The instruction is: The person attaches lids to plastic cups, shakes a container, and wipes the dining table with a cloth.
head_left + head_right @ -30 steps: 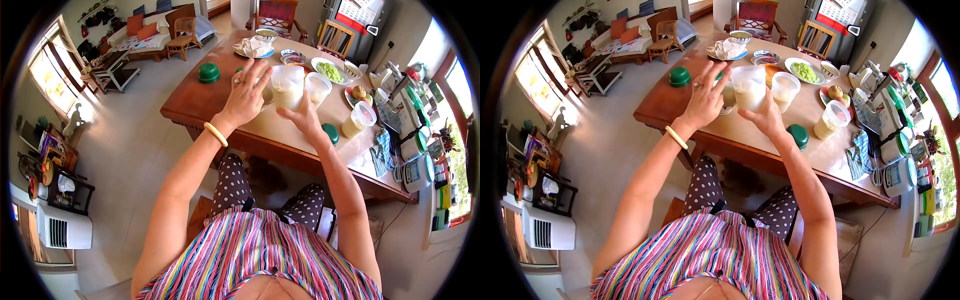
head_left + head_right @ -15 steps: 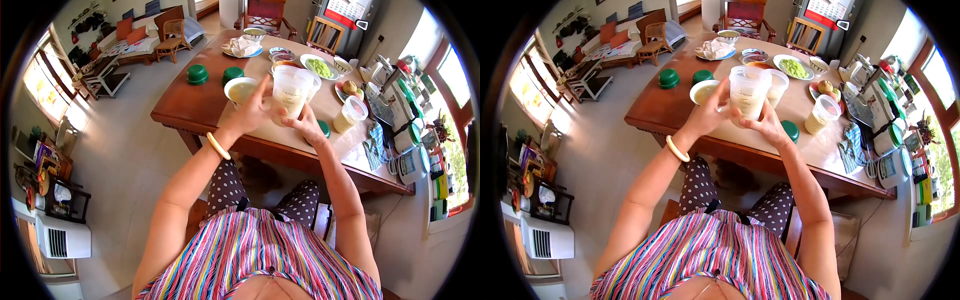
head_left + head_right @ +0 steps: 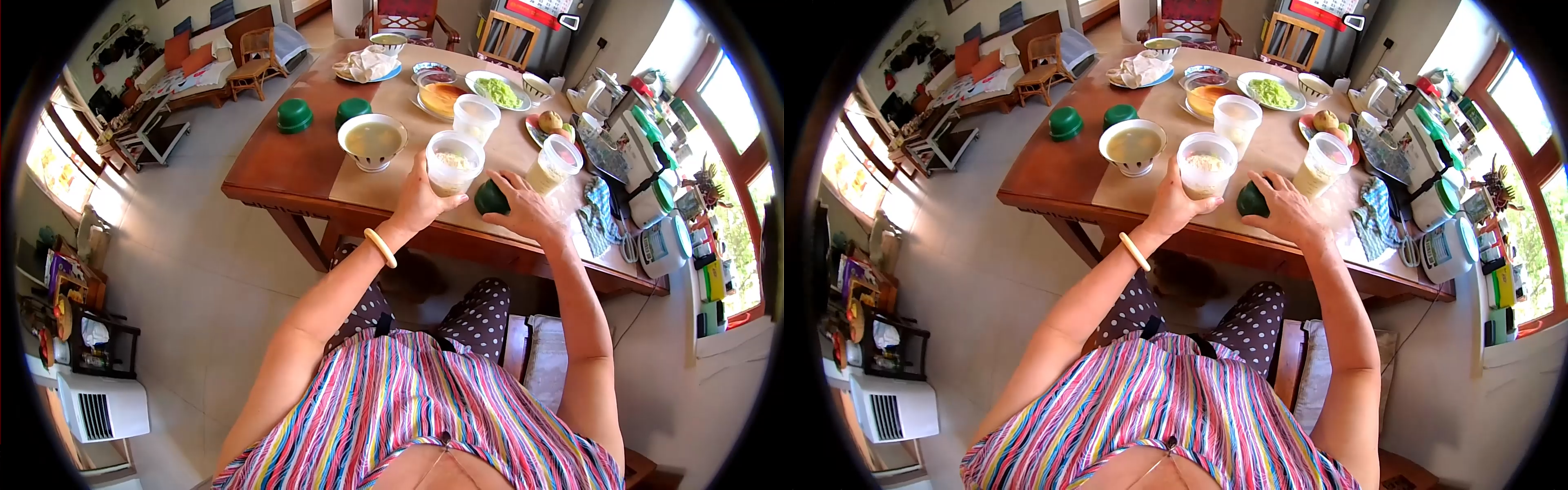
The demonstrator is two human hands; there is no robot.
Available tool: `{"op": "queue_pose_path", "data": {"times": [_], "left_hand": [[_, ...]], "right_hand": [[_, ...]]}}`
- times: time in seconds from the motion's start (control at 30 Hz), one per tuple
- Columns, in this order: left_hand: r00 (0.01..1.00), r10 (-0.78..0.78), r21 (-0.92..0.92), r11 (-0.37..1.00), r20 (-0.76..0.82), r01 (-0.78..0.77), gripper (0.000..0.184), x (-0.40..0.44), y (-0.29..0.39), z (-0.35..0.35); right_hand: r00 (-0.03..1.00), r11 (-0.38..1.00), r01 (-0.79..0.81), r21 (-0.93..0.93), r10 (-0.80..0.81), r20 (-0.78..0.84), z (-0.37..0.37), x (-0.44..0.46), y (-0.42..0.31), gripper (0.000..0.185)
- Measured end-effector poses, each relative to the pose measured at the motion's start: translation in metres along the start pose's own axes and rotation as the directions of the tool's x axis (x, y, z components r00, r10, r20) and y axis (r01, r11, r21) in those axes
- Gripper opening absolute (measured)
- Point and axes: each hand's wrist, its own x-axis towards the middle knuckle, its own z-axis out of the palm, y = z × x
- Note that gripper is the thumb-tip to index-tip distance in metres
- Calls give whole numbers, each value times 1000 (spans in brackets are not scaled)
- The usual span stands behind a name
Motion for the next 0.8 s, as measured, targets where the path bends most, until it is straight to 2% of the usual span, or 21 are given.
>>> {"op": "queue_pose_path", "data": {"times": [0.03,0.13,0.2,0.23,0.27,0.3,0.33,0.4,0.43,0.47,0.53,0.63,0.8], "left_hand": [[1000,-12,5,1000,-8,12,91,0,-4,-1],[997,-13,-7,1000,81,13,100,3,-14,-7],[993,115,44,992,41,-117,104,7,-24,-7],[985,173,72,982,22,-175,106,8,-28,-7],[990,131,47,990,52,-133,107,8,-26,-10],[992,89,22,996,86,-91,107,9,-18,-14],[991,51,-4,999,122,-51,107,9,-14,-16],[994,26,-39,999,108,-22,101,6,-19,-12],[995,26,-44,999,96,-22,99,5,-22,-9],[996,25,-48,999,83,-21,97,4,-25,-7],[997,60,-13,998,51,-59,90,4,-22,-7],[998,56,1,998,42,-56,86,3,-23,-6],[996,91,-8,996,22,-91,82,3,-23,-5]], "right_hand": [[996,997,45,57,-41,-74,6,2,6,80],[999,990,-48,132,48,1,-4,9,12,76],[970,987,20,159,19,-241,-28,17,18,73],[967,930,-52,363,137,-213,-54,19,8,71],[947,955,96,279,-2,-320,-81,26,2,69],[961,944,54,325,39,-274,-98,32,-2,71],[959,905,193,379,-92,-270,-114,38,-17,74],[938,929,326,173,-295,-183,-134,52,-45,76],[965,944,257,209,-262,-7,-143,58,-63,76],[950,946,300,125,-308,45,-144,64,-71,76],[913,923,375,88,-384,136,-139,80,-72,76],[882,906,404,126,-423,207,-136,87,-78,74],[899,924,372,85,-382,214,-137,85,-84,69]]}}
